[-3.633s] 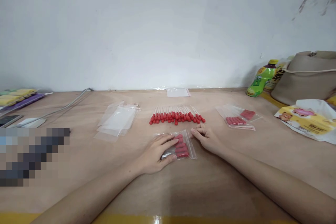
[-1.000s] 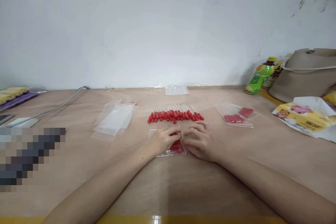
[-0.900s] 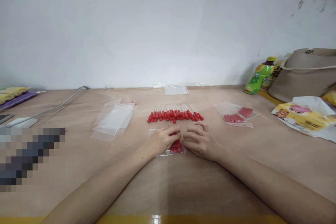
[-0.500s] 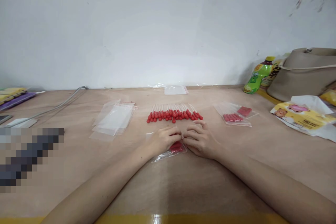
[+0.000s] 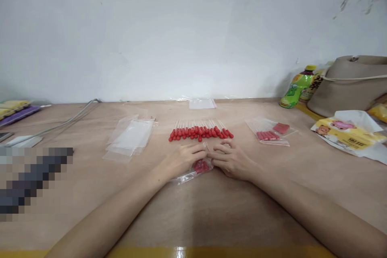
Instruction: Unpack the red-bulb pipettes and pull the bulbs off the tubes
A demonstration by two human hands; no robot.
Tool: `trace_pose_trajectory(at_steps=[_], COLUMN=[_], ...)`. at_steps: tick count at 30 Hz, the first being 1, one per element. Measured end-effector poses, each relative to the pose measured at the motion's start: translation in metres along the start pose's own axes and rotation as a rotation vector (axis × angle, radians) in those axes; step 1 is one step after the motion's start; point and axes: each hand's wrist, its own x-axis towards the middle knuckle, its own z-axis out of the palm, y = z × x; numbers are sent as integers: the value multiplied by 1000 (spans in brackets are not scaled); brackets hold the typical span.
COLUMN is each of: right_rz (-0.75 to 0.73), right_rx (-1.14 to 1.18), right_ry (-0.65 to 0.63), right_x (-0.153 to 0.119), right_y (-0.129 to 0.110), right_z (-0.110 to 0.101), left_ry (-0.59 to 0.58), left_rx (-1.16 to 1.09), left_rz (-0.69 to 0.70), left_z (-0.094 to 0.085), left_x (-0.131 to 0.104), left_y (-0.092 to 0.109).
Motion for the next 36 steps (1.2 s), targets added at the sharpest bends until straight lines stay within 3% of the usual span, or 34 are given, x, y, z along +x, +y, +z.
trace_pose_trajectory(at_steps=[3, 7, 9, 13, 17, 21, 25, 32, 36], right_rz=[101, 346, 437, 497, 542, 543, 628, 728, 783], right_rx=[74, 312, 437, 557, 560, 611, 725, 1239, 1239], right_ry=[-72, -133, -97, -14, -80, -170, -109, -24, 3], right_x=[2, 5, 6, 5, 8, 11, 8, 10, 13], right_y=[-2, -7, -8, -7, -7, -9, -9, -15, -18], right_z=[-7, -17, -13, 4, 10, 4, 4, 13, 11], left_ry=[14, -31, -53, -104, -120, -100, -85, -84, -89], left_rx=[122, 164, 61, -285, -465, -545, -591, -556, -587], left_rz=[23, 8, -54, -310, -429, -452, -417, -408, -409], left_z=[-13, -21, -21, -18, -14, -8, -2, -1, -2], left_x=[-1, -1, -1, -14, -37, -46, -38, -34, -35], left_y=[-5, -5, -2, 9, 18, 17, 11, 11, 11])
